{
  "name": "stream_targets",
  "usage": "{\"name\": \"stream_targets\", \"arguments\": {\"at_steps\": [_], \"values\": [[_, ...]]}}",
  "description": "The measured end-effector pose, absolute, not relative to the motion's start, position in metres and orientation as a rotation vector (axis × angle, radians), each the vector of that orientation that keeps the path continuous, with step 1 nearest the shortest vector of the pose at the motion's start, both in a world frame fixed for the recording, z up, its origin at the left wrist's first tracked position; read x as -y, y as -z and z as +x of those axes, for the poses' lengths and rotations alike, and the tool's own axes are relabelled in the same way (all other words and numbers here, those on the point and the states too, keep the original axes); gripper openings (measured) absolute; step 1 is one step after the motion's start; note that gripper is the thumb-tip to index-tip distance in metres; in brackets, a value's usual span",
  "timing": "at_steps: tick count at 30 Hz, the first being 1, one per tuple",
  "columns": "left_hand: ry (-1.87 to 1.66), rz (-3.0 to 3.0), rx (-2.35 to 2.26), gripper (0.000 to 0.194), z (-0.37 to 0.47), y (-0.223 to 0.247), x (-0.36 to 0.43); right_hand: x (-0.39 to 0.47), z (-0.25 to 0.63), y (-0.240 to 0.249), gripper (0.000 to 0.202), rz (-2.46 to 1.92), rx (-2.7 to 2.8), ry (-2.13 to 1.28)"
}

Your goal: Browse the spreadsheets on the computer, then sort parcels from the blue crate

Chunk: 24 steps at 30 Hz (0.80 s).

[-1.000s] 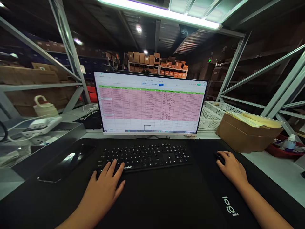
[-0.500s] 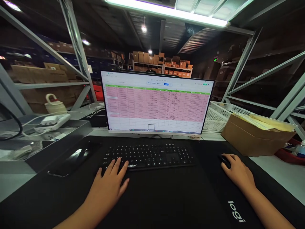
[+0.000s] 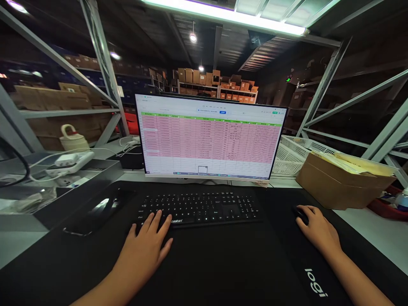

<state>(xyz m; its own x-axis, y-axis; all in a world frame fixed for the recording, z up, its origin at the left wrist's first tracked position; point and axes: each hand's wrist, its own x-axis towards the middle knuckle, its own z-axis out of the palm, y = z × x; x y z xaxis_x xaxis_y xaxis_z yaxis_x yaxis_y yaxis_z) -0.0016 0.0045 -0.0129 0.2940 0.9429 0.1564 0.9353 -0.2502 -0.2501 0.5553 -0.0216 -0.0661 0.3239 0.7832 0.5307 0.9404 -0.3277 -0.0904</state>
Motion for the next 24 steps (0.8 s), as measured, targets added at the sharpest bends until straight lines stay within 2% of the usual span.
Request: {"name": "stream_targets", "arguments": {"at_steps": [7, 24], "values": [[-0.013, -2.264, 1.704, 0.055, -0.002, 0.015, -0.005, 0.025, 0.544, 0.056, 0.048, -2.304, 1.492, 0.450], [-0.043, -2.248, 1.708, 0.055, -0.002, 0.014, -0.006, 0.024, 0.548, 0.061, 0.046, -2.285, 1.496, 0.501]]}}
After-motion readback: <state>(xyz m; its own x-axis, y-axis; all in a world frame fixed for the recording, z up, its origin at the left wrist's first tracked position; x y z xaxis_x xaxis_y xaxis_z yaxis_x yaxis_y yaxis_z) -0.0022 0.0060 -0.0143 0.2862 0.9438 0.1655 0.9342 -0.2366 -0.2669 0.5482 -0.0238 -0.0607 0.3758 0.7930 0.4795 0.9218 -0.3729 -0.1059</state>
